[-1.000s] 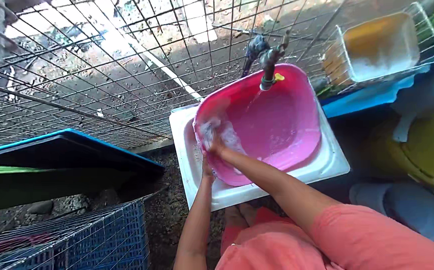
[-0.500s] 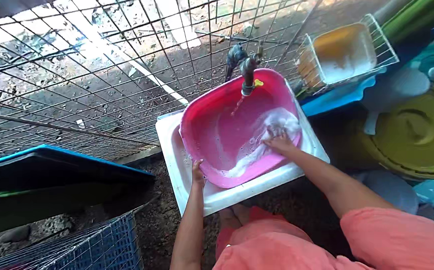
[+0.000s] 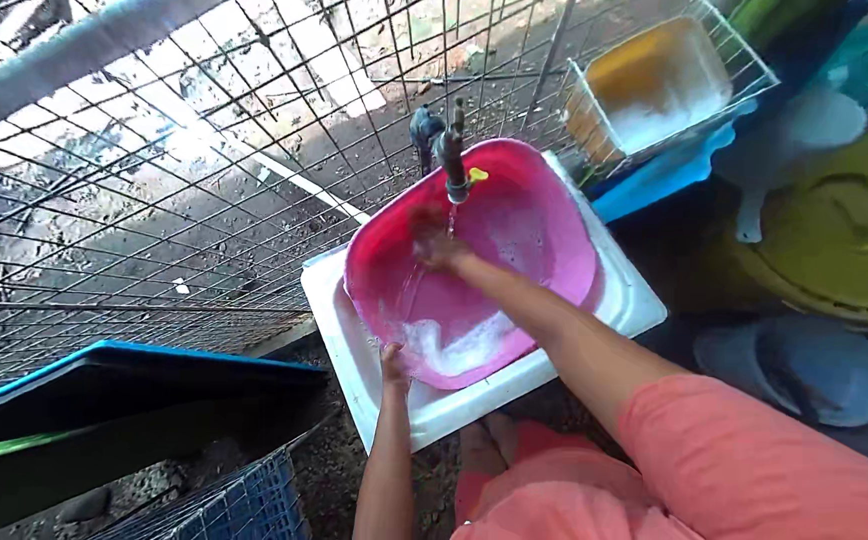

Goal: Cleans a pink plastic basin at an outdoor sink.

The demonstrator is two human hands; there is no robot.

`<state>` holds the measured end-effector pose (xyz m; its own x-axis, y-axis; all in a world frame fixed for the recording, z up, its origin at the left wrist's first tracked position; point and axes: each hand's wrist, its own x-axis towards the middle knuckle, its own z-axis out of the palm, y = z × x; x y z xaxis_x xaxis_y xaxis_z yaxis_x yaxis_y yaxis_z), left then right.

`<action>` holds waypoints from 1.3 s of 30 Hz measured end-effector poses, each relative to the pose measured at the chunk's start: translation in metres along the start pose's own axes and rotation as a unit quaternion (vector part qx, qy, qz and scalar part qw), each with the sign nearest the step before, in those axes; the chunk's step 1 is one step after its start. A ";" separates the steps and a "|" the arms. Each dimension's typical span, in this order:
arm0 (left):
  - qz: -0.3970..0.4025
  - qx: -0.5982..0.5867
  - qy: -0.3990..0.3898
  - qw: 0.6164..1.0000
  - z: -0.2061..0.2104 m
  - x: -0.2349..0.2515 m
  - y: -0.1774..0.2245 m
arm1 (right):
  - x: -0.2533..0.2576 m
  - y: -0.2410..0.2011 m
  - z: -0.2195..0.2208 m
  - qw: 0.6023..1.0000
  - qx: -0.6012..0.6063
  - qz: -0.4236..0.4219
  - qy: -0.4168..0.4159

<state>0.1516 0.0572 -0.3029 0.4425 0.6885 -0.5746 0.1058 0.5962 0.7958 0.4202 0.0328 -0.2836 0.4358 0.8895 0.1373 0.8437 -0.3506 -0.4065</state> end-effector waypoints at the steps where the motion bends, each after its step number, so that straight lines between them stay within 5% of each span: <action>1: -0.003 -0.010 0.007 1.000 0.000 0.002 -0.002 | -0.001 0.024 -0.015 0.999 -0.018 0.036 0.001; 7: 0.001 -0.048 0.028 0.998 0.004 0.003 -0.001 | -0.112 0.126 -0.040 0.983 -0.107 0.145 0.036; 13: 0.075 0.018 0.032 0.997 0.008 -0.034 0.056 | -0.203 0.055 -0.024 0.936 0.030 0.313 -0.157; 18: 0.163 0.099 0.056 0.980 -0.015 -0.091 0.144 | -0.188 0.025 -0.042 0.948 0.169 0.191 -0.188; 23: 0.266 0.179 0.039 0.946 -0.033 -0.165 0.211 | -0.143 0.024 -0.135 0.940 0.283 0.181 -0.066; 28: 0.324 0.274 0.043 0.905 -0.036 -0.231 0.242 | -0.115 0.070 -0.245 0.934 0.279 0.188 0.117; 33: 0.370 0.298 0.041 0.879 -0.041 -0.265 0.241 | -0.079 0.137 -0.338 0.917 0.168 0.284 0.225; 36: 0.408 0.326 -0.014 0.852 -0.058 -0.279 0.236 | -0.062 0.182 -0.337 0.905 0.091 0.375 0.179; 39: 0.455 0.372 -0.078 0.805 -0.065 -0.284 0.233 | -0.058 0.213 -0.303 0.906 0.013 0.423 -0.028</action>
<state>-0.0074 0.0279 0.0331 0.7382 0.6057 0.2968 0.1532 -0.5790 0.8008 0.6698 -0.1818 -0.1046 0.9051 0.3205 -0.2795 0.2080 -0.9070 -0.3662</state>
